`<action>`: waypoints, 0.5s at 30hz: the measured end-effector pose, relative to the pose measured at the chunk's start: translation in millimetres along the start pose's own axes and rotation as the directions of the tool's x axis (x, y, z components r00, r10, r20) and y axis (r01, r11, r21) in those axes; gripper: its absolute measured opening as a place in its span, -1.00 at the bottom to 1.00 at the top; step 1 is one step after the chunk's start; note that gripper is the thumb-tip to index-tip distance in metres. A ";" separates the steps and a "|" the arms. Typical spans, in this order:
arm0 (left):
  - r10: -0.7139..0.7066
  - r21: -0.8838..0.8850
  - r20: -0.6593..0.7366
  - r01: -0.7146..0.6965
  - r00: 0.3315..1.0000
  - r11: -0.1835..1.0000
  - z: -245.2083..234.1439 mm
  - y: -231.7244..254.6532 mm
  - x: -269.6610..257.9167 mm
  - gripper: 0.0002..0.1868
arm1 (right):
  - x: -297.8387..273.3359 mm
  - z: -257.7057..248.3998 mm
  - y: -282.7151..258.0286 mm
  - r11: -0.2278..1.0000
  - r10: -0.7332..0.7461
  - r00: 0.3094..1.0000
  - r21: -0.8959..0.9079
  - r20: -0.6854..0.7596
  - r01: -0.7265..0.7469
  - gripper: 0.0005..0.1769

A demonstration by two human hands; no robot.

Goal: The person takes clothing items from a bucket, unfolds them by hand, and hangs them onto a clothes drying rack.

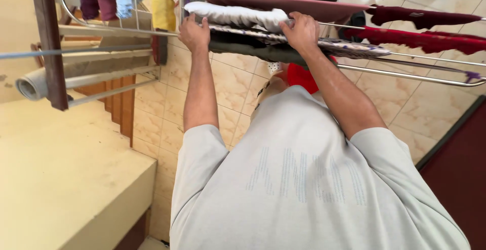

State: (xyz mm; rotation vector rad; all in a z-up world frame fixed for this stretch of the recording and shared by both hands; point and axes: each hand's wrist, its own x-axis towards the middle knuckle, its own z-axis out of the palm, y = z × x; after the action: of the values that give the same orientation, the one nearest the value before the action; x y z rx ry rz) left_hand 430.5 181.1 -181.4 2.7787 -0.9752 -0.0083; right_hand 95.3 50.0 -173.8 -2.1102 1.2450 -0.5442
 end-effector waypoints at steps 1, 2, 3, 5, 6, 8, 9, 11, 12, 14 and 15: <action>-0.008 -0.004 0.012 0.008 1.000 1.000 1.9 -4.1 5.5 -0.54 | 0.5 8.3 -2.2 0.999 -0.015 0.999 -0.037 -0.037 0.014 -0.63; -0.016 -0.008 0.024 0.017 1.000 1.000 4.7 -8.7 12.7 -0.53 | -1.6 15.9 -4.5 0.997 -0.032 0.997 -0.075 -0.073 0.027 -0.68; 0.010 -0.025 -0.001 -0.010 1.000 1.000 9.3 -13.7 16.0 -0.54 | -4.5 21.0 -4.8 0.992 -0.047 0.993 -0.118 -0.104 0.035 -0.73; 0.058 -0.063 -0.054 -0.061 0.997 0.996 17.4 -21.3 20.2 -0.57 | -5.7 27.8 -4.4 0.998 0.038 0.991 -0.046 -0.130 -0.044 -0.80; 0.016 -0.109 -0.036 -0.020 0.999 0.994 19.9 -22.2 22.7 -0.63 | -5.6 29.2 -4.2 0.997 0.078 0.987 -0.011 -0.142 -0.080 -0.84; -0.069 -0.196 0.006 0.068 0.998 0.978 17.4 -26.4 23.0 -0.75 | -2.1 26.8 -3.3 0.978 0.180 0.976 0.127 -0.123 -0.164 -0.91; -0.017 -0.264 -0.084 -0.005 0.996 0.965 15.2 -26.6 22.2 -0.71 | -1.2 24.9 -3.5 0.959 0.230 0.966 0.196 -0.115 -0.205 -0.94; 0.059 -0.381 -0.271 -0.163 0.961 0.910 11.8 -23.2 19.0 -0.57 | -8.7 19.0 -5.6 0.975 0.145 0.968 0.195 -0.203 -0.105 -0.93; 0.096 -0.349 -0.288 -0.198 0.953 0.916 11.0 -20.1 19.9 -0.62 | -12.0 14.8 -5.2 0.981 0.098 0.964 0.188 -0.246 -0.052 -0.92; 0.176 -0.273 -0.312 -0.265 0.934 0.925 8.8 -20.9 19.8 -0.72 | -22.2 8.2 -0.7 0.984 0.094 0.957 0.173 -0.273 -0.048 -0.92; 0.232 -0.258 -0.309 -0.317 0.922 0.913 8.2 -18.4 20.6 -0.77 | -24.4 4.7 3.1 0.985 0.092 0.952 0.168 -0.291 -0.044 -0.92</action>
State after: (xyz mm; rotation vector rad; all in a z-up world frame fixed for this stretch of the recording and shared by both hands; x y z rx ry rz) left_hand 457.4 180.9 -191.6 2.2676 -1.1721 0.2396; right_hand 84.8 71.8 -180.3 -1.8915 1.3818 -0.9269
